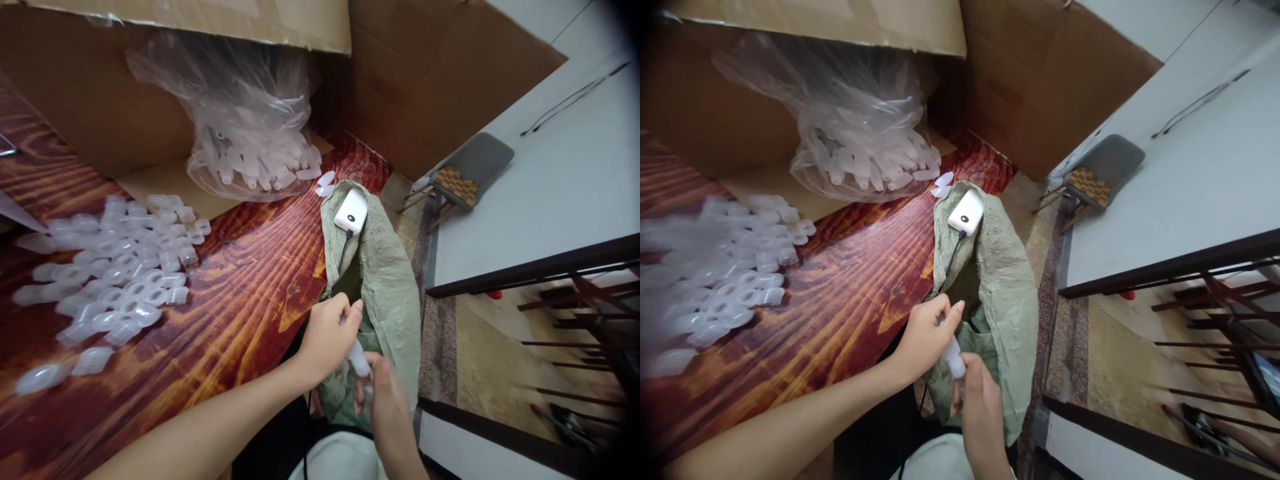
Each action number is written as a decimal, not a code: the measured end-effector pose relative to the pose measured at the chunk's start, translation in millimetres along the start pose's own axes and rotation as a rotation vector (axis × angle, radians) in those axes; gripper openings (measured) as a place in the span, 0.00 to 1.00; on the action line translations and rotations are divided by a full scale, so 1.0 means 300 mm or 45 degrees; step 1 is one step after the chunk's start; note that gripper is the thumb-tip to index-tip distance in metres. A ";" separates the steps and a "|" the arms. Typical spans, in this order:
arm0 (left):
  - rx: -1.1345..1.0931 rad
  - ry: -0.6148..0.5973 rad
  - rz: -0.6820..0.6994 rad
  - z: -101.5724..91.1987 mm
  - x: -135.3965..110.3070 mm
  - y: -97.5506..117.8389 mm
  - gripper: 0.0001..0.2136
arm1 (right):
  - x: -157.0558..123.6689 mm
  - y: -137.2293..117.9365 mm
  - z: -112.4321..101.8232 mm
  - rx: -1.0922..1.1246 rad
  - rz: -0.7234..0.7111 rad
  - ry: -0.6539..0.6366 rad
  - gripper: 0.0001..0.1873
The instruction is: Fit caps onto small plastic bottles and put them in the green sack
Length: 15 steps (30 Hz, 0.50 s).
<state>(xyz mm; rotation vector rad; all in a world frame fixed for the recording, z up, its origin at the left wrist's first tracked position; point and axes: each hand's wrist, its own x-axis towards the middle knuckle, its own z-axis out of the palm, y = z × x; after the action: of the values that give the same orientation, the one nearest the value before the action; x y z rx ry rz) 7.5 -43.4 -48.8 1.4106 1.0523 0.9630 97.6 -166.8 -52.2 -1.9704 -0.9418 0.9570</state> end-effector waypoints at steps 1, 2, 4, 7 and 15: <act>-0.002 0.006 -0.007 0.000 0.001 -0.001 0.20 | -0.007 0.010 -0.013 -0.043 -0.113 0.051 0.35; -0.004 0.010 -0.013 0.000 0.002 -0.003 0.20 | -0.012 0.023 -0.025 -0.112 -0.253 0.085 0.35; -0.010 0.013 -0.026 0.002 0.004 -0.006 0.20 | -0.013 0.054 -0.046 -0.288 -0.498 0.080 0.31; -0.014 0.018 -0.049 0.006 0.007 -0.009 0.20 | -0.005 0.095 -0.060 -0.452 -0.553 0.008 0.16; -0.033 0.004 -0.075 0.007 0.002 -0.006 0.21 | -0.007 0.096 -0.055 -0.402 -0.678 0.061 0.18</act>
<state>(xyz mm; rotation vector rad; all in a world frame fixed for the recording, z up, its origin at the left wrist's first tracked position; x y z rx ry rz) 9.5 -43.5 -50.8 1.3502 1.0747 0.9329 119.0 -186.6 -68.4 -1.8263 -1.5619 0.4771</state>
